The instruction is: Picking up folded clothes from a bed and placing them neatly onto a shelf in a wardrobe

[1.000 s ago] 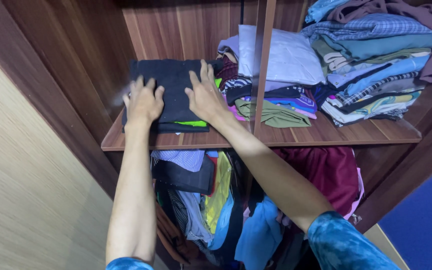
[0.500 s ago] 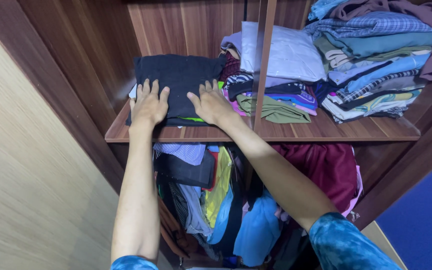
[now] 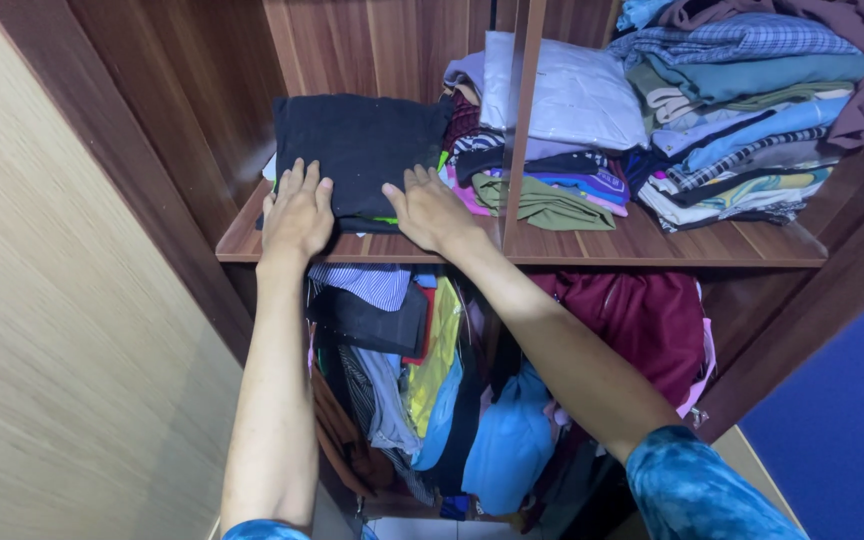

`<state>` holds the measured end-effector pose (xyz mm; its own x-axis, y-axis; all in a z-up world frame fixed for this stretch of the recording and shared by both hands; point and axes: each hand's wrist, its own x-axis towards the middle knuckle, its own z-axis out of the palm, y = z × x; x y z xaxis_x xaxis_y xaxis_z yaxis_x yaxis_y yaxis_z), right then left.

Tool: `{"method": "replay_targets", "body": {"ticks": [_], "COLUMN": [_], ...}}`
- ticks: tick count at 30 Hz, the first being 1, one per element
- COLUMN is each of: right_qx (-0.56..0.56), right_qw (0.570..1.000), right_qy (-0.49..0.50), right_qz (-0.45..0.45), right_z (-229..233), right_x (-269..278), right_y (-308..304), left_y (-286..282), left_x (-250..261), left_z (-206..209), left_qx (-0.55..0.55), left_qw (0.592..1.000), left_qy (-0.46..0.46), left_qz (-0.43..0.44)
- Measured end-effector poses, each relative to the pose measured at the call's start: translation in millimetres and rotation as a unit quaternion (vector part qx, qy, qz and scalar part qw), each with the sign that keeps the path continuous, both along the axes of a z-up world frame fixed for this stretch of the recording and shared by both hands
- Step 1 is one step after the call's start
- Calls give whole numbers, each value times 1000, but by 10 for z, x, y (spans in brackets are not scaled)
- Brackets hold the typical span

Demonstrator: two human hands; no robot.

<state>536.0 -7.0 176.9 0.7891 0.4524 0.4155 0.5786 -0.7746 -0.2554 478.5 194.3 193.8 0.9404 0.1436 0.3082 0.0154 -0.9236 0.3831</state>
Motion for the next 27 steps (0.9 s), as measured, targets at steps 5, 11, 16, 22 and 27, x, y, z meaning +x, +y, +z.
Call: {"method": "replay_targets", "body": {"ticks": [5, 11, 16, 22, 27], "right_qx": [25, 68, 87, 89, 99], "right_qw": [999, 988, 977, 976, 971], "right_qy": [-45, -140, -195, -196, -212], "right_qz": [-5, -12, 2, 17, 38], "right_z": [-93, -85, -112, -232, -262], "right_x": [-93, -555, -863, -1095, -1398], "right_y": [-54, -175, -310, -447, -543], "left_y": [-7, -87, -166, -305, -387], "left_x": [-95, -402, -726, -1129, -1380], "left_z": [-128, -274, -386, -513, -707], "left_qx": [12, 57, 80, 93, 88], "left_qw": [999, 986, 971, 958, 952], "left_qy": [-35, -153, -224, -264, -284], "left_qz": [8, 28, 39, 60, 68]}}
